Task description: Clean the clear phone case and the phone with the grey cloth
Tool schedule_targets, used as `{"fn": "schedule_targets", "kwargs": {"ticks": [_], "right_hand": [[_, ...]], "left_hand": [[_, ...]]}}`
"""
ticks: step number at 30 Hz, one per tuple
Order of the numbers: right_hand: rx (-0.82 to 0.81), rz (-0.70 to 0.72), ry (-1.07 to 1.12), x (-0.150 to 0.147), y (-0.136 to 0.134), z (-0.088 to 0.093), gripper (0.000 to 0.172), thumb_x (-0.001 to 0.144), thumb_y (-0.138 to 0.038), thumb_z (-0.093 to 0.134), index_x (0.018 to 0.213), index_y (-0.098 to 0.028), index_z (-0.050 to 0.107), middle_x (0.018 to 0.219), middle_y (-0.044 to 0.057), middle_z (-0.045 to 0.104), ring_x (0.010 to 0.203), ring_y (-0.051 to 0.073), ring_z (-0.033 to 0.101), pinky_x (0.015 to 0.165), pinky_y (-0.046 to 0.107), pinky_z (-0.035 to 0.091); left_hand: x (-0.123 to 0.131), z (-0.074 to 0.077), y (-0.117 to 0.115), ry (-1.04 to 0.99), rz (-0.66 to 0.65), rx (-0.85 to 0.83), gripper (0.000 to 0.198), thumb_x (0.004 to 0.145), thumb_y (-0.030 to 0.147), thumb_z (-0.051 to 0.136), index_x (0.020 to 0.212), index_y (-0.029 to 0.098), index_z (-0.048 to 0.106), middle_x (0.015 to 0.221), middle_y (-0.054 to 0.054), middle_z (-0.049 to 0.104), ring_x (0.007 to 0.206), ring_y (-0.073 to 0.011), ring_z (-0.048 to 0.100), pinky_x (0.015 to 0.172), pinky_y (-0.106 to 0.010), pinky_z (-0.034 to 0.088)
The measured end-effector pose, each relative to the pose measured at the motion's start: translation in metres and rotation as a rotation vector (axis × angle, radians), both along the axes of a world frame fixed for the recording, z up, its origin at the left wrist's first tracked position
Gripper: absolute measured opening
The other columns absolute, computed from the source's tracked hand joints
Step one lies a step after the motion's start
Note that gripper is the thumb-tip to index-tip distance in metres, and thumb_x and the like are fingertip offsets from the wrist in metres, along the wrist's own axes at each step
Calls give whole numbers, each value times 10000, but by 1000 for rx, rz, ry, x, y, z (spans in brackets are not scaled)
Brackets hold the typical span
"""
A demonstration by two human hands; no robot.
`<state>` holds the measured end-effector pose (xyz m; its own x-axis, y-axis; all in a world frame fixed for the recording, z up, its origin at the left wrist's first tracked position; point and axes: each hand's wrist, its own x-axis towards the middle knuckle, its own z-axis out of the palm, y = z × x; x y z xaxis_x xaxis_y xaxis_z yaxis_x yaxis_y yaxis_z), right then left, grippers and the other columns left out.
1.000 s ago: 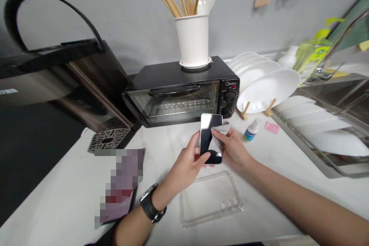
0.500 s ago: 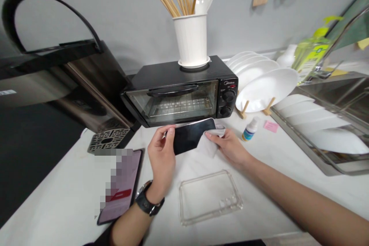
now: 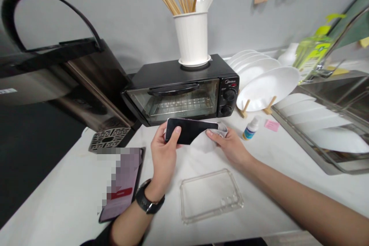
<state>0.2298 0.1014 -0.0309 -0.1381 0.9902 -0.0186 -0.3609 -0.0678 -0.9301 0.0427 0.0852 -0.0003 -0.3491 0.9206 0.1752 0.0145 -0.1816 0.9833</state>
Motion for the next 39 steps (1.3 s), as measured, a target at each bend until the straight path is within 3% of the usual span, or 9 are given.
{"fn": "schedule_targets", "kwargs": {"ticks": [3, 9, 15, 21, 23, 27, 30, 36, 39], "right_hand": [[6, -3, 28, 2, 1, 1, 423, 739, -610, 857, 836, -212, 749, 759, 1, 720, 710, 182, 627, 686, 304, 509], [66, 351, -262, 3, -9, 6, 391, 726, -517, 894, 768, -168, 722, 648, -27, 645, 584, 133, 537, 579, 263, 420], [88, 290, -111, -3, -12, 5, 394, 803, -566, 818, 853, -188, 716, 729, -17, 673, 650, 150, 578, 643, 279, 461], [83, 226, -201, -4, -11, 4, 451, 845, -613, 759, 737, -179, 698, 646, -19, 646, 583, 139, 542, 588, 275, 437], [60, 196, -83, -6, -11, 4, 398, 822, -576, 805, 806, -190, 710, 696, -18, 677, 612, 145, 581, 631, 282, 483], [4, 121, 125, -7, -11, 3, 397, 716, -464, 927, 957, -219, 728, 832, -9, 738, 745, 174, 669, 786, 323, 553], [29, 28, 27, -4, -9, 1, 379, 794, -549, 852, 878, -203, 721, 774, -5, 711, 692, 161, 634, 687, 288, 525], [110, 24, 39, 2, -3, 2, 350, 783, -469, 882, 999, -224, 754, 930, 10, 765, 816, 188, 677, 795, 320, 542], [106, -16, -7, 6, -1, 3, 340, 781, -468, 881, 983, -217, 773, 955, 19, 781, 817, 188, 681, 804, 323, 538]], "left_hand": [[-1, 2, 1, 45, -10, -30, 431, 801, 484, 817, 1132, 218, 743, 876, -3, 703, 684, -132, 628, 479, -180, 517], [-1, 0, 5, 55, 23, 91, 360, 809, 397, 834, 1098, 224, 707, 914, 6, 717, 767, -128, 651, 644, -194, 535], [10, 4, -3, 89, -275, 99, 339, 927, 409, 715, 1204, 227, 648, 1130, -45, 729, 1024, -202, 692, 907, -308, 559], [13, 0, -9, 240, -414, -18, 341, 1017, 487, 560, 1149, 201, 690, 1031, -49, 753, 874, -208, 688, 790, -315, 564], [12, -2, -9, 271, -422, -28, 364, 1025, 502, 538, 1166, 198, 679, 1088, -61, 747, 972, -234, 693, 880, -344, 555], [14, -2, -12, 291, -575, -3, 433, 1047, 453, 530, 1423, 242, 491, 1450, -69, 603, 1376, -255, 531, 1168, -391, 410], [15, -2, -15, 286, -688, -14, 499, 1055, 411, 534, 1506, 281, 361, 1518, -64, 549, 1378, -234, 534, 1186, -392, 395], [12, -7, -14, 262, -563, -153, 609, 1035, 497, 528, 1571, 303, 313, 1084, -47, 764, 817, -215, 724, 763, -358, 592], [10, -4, -13, 436, -548, -66, 570, 1031, 455, 548, 1573, 334, 419, 1323, -57, 719, 1069, -240, 719, 974, -383, 552]]}}
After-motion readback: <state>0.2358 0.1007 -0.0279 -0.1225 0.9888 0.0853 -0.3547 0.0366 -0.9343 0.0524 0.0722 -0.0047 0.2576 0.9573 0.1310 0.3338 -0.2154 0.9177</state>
